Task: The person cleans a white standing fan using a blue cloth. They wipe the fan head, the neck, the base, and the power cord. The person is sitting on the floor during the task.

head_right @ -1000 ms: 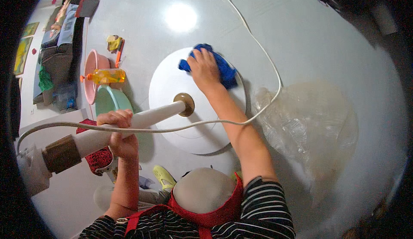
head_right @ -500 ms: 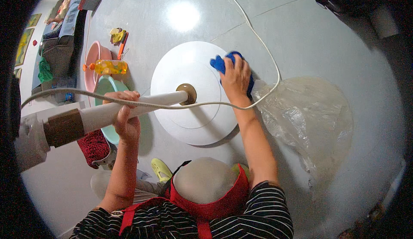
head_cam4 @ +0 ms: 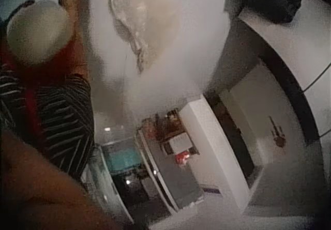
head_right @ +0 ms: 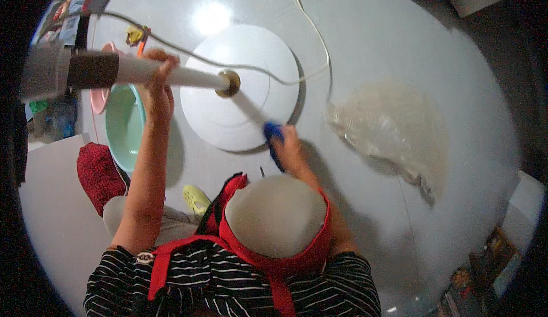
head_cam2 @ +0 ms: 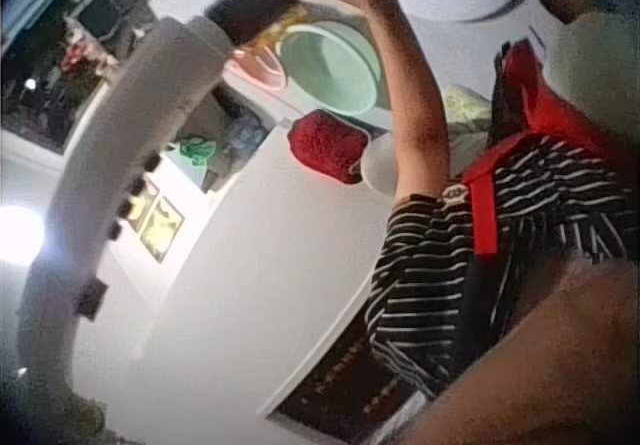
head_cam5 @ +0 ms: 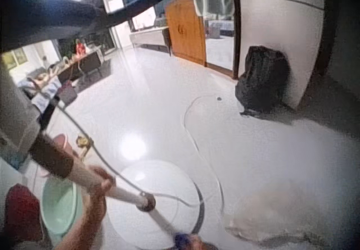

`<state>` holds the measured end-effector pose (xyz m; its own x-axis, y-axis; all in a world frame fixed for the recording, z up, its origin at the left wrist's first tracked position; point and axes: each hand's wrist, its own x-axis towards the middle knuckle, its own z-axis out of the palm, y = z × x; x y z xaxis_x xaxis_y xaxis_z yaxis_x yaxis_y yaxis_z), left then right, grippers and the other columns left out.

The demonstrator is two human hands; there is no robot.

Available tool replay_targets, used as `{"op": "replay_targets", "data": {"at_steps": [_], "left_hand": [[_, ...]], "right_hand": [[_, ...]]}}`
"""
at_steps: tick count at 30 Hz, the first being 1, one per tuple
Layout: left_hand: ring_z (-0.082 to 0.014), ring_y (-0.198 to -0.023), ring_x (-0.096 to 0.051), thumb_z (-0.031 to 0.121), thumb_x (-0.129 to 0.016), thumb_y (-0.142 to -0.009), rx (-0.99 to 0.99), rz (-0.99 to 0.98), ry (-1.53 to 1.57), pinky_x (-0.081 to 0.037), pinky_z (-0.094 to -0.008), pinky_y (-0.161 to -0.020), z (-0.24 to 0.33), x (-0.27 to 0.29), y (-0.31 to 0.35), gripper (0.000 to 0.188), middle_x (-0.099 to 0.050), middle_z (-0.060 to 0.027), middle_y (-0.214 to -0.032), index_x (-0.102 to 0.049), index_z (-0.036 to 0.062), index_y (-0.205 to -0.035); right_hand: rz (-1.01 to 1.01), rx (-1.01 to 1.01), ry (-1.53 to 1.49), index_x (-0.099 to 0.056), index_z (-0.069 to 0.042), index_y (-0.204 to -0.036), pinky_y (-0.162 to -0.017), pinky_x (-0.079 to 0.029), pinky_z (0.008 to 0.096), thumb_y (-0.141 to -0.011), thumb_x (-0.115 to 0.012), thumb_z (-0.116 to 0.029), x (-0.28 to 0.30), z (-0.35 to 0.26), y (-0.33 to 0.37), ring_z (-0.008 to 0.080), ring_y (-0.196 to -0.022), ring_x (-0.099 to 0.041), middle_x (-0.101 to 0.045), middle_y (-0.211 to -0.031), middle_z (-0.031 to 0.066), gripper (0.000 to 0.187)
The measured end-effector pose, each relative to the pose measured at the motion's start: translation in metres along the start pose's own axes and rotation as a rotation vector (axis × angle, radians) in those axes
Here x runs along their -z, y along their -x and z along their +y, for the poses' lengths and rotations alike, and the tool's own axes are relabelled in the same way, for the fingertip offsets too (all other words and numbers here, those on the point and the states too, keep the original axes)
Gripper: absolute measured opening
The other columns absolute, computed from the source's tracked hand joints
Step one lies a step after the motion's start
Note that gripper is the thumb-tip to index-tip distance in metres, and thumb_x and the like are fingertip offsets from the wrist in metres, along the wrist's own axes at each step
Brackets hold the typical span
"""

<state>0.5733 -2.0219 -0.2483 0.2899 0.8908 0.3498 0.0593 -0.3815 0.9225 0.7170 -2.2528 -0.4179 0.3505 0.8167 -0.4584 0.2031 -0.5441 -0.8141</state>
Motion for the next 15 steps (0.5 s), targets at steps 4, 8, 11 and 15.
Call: {"op": "replay_targets", "data": {"at_steps": [4,8,11,15], "left_hand": [[-0.0242,-0.107,-0.048,0.021,-0.073,-0.072,0.168,0.245,0.067,-0.031,-0.04,-0.1,-0.011,-0.004,0.052,0.071,-0.048,-0.0148,-0.119,-0.032,0.0022,-0.126],[-0.0184,-0.091,-0.054,0.028,-0.055,-0.086,0.855,-0.052,0.1,-0.045,-0.0336,-0.08,-0.057,-0.029,0.166,0.035,-0.054,-0.0094,-0.105,-0.049,0.0034,-0.11],[-0.0221,-0.11,-0.052,0.042,-0.041,-0.092,1.112,-0.395,0.612,-0.045,-0.0377,-0.086,-0.016,-0.084,0.163,0.05,-0.052,-0.0112,-0.119,-0.042,0.0044,-0.125],[-0.0164,-0.095,-0.055,0.032,-0.05,-0.09,1.083,-0.483,0.691,-0.047,-0.0321,-0.078,0.001,-0.107,0.126,0.04,-0.056,-0.0083,-0.107,-0.046,0.0029,-0.118]], "right_hand": [[-0.177,-0.192,-1.343,-0.052,-0.006,-0.117,-0.09,-0.045,0.0395,-0.09,-0.046,-0.04,0.085,-0.035,0.01,0.0264,-0.1,-0.057,-0.058,-0.112,0.013,0.044],[-0.254,0.089,-1.596,-0.048,-0.006,-0.122,-0.094,-0.042,0.0402,-0.091,-0.042,-0.044,0.102,-0.048,0.01,0.0281,-0.106,-0.054,-0.056,-0.117,0.0141,0.049],[-0.243,0.2,-1.561,-0.045,-0.007,-0.125,-0.094,-0.042,0.0388,-0.091,-0.041,-0.047,0.095,-0.075,0.019,0.0271,-0.107,-0.053,-0.054,-0.119,0.0134,0.052],[-0.06,0.132,-1.402,-0.045,-0.008,-0.126,-0.093,-0.043,0.0361,-0.09,-0.042,-0.05,0.091,-0.067,0.013,0.0243,-0.107,-0.053,-0.054,-0.119,0.0108,0.055]]}}
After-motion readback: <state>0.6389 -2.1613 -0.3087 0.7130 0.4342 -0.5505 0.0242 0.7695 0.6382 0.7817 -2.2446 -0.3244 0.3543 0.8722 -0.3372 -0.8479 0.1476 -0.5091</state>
